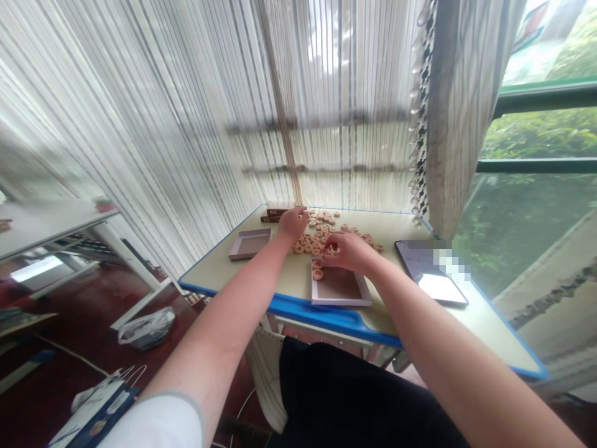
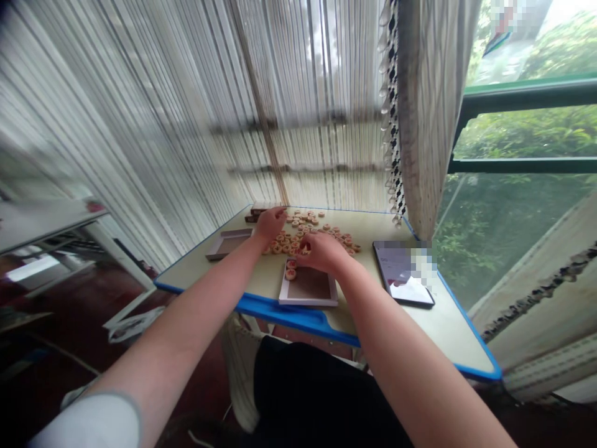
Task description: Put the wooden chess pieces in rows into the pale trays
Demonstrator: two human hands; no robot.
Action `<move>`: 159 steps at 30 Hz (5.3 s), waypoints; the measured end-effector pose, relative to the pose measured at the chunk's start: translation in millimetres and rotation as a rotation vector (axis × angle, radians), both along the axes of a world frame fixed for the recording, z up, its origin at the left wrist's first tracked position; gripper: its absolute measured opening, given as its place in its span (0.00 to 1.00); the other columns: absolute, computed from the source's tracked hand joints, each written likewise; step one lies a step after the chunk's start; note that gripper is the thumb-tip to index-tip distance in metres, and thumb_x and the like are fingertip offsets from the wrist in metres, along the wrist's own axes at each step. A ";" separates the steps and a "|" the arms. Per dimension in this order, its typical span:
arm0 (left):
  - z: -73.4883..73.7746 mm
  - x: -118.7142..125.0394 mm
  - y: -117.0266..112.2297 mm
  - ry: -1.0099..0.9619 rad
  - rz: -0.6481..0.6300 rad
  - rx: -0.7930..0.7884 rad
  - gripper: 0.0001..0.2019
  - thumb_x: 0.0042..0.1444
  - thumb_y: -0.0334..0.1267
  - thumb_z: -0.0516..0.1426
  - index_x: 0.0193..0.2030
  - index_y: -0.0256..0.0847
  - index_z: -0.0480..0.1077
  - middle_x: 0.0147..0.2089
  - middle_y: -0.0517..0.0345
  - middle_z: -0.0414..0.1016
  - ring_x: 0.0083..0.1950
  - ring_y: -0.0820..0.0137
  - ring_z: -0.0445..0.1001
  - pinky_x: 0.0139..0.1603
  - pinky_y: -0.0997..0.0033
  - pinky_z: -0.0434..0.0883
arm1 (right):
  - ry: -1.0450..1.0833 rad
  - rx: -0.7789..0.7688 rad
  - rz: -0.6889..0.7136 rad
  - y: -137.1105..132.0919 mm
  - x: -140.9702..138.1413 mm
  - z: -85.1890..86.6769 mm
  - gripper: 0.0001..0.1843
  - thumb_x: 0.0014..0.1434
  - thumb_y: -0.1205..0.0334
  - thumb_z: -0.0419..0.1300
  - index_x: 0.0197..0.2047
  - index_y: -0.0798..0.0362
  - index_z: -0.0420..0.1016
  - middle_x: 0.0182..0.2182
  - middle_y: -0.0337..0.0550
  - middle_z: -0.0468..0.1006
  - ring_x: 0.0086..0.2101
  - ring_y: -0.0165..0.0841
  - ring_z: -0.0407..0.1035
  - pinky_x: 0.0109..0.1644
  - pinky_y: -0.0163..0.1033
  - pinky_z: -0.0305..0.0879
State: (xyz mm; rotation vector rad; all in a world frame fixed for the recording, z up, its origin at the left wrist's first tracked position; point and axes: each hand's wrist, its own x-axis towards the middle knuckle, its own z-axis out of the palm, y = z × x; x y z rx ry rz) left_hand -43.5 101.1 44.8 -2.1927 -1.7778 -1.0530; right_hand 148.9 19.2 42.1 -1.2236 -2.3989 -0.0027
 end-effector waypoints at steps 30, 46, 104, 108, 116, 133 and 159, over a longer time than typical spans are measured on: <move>-28.6 -15.2 -43.9 0.158 -0.045 -0.031 0.15 0.57 0.35 0.50 0.48 0.36 0.71 0.48 0.51 0.74 0.52 0.66 0.68 0.57 0.67 0.64 | 0.021 -0.047 0.154 -9.0 -6.8 -4.8 0.13 0.51 0.50 0.60 0.33 0.49 0.77 0.30 0.42 0.77 0.33 0.33 0.68 0.36 0.34 0.60; -28.8 -15.6 -36.4 0.195 0.011 -0.098 0.17 0.52 0.27 0.49 0.44 0.39 0.74 0.47 0.52 0.76 0.52 0.65 0.69 0.57 0.66 0.65 | 0.042 -0.075 0.138 -8.6 -8.2 -4.4 0.12 0.50 0.51 0.61 0.34 0.49 0.78 0.30 0.41 0.77 0.32 0.33 0.68 0.35 0.34 0.60; -19.7 8.3 -52.5 -1.033 -0.720 -0.470 0.18 0.33 0.39 0.69 0.33 0.35 0.74 0.32 0.56 0.78 0.36 0.69 0.76 0.45 0.62 0.71 | 0.193 0.244 -0.022 -1.2 -2.7 -4.0 0.15 0.57 0.54 0.57 0.47 0.49 0.74 0.38 0.45 0.76 0.38 0.37 0.67 0.42 0.39 0.60; -16.8 7.2 -52.1 -1.053 -0.744 -0.524 0.17 0.39 0.41 0.67 0.36 0.35 0.73 0.35 0.54 0.78 0.37 0.69 0.77 0.46 0.63 0.72 | 0.246 0.239 -0.013 1.1 -0.7 -1.8 0.13 0.57 0.54 0.57 0.42 0.51 0.75 0.33 0.44 0.76 0.37 0.36 0.66 0.40 0.38 0.59; -26.0 -5.0 -37.6 -0.315 -0.214 0.069 0.09 0.53 0.38 0.57 0.39 0.37 0.73 0.41 0.50 0.76 0.41 0.68 0.74 0.47 0.66 0.71 | 0.017 -0.205 -0.053 -6.2 8.3 20.0 0.14 0.49 0.50 0.62 0.36 0.49 0.79 0.27 0.40 0.75 0.27 0.30 0.64 0.29 0.34 0.55; -28.4 -12.3 -36.7 -0.100 -0.136 0.086 0.11 0.55 0.34 0.51 0.41 0.38 0.72 0.37 0.52 0.76 0.35 0.70 0.73 0.41 0.69 0.69 | -0.193 -0.418 0.040 -21.3 6.9 27.4 0.18 0.45 0.52 0.64 0.40 0.46 0.80 0.30 0.39 0.78 0.29 0.33 0.69 0.31 0.35 0.60; -27.3 -12.9 -36.4 -0.073 -0.075 0.129 0.09 0.52 0.32 0.52 0.40 0.38 0.69 0.44 0.50 0.72 0.42 0.66 0.71 0.46 0.67 0.67 | -0.088 -0.307 0.178 -29.1 -2.0 25.2 0.15 0.47 0.48 0.62 0.34 0.49 0.78 0.26 0.38 0.75 0.27 0.30 0.65 0.29 0.34 0.56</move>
